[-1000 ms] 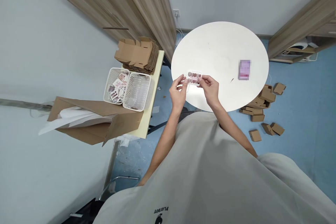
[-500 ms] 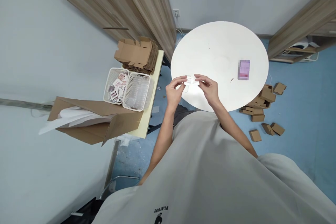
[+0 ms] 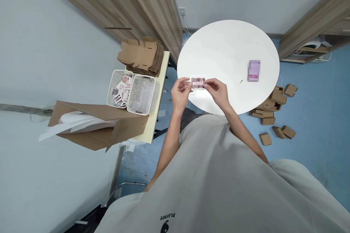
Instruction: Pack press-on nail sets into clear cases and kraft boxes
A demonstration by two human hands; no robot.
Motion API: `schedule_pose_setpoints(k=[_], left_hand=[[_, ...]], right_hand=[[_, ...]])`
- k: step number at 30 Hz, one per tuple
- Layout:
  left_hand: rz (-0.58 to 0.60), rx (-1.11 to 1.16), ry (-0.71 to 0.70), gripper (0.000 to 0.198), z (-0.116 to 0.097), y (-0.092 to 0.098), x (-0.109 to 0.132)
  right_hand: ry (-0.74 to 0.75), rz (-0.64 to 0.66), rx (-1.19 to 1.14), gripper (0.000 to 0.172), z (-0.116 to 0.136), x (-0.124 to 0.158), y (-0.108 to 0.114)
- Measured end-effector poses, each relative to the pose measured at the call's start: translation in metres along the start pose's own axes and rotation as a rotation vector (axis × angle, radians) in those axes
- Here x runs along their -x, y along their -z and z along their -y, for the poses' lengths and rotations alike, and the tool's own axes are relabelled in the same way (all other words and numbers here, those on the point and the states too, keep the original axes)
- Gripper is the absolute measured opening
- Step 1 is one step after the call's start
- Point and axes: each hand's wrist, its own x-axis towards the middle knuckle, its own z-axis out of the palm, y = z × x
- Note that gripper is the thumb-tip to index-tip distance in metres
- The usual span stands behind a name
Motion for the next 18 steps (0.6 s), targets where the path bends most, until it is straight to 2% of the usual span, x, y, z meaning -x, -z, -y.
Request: schedule_pose_setpoints(k=[6,11,18], left_hand=[[0.048,-0.020,0.049,0.047,0.000,0.007,-0.002],[0.097,0.010,0.100,0.047,0.002,0.012,-0.001],[0.025,0.011,0.149,0.059,0.008,0.009,-0.003]], right_hand=[[0.006,0.038,0.025,0.032,0.002,0.000,0.000],[-0.050,-0.008,-0.015,0.043,-0.001,-0.002,-0.004],[-0.137,0.014,-0.029,0.061,-0.003,-0.004,-0.010]])
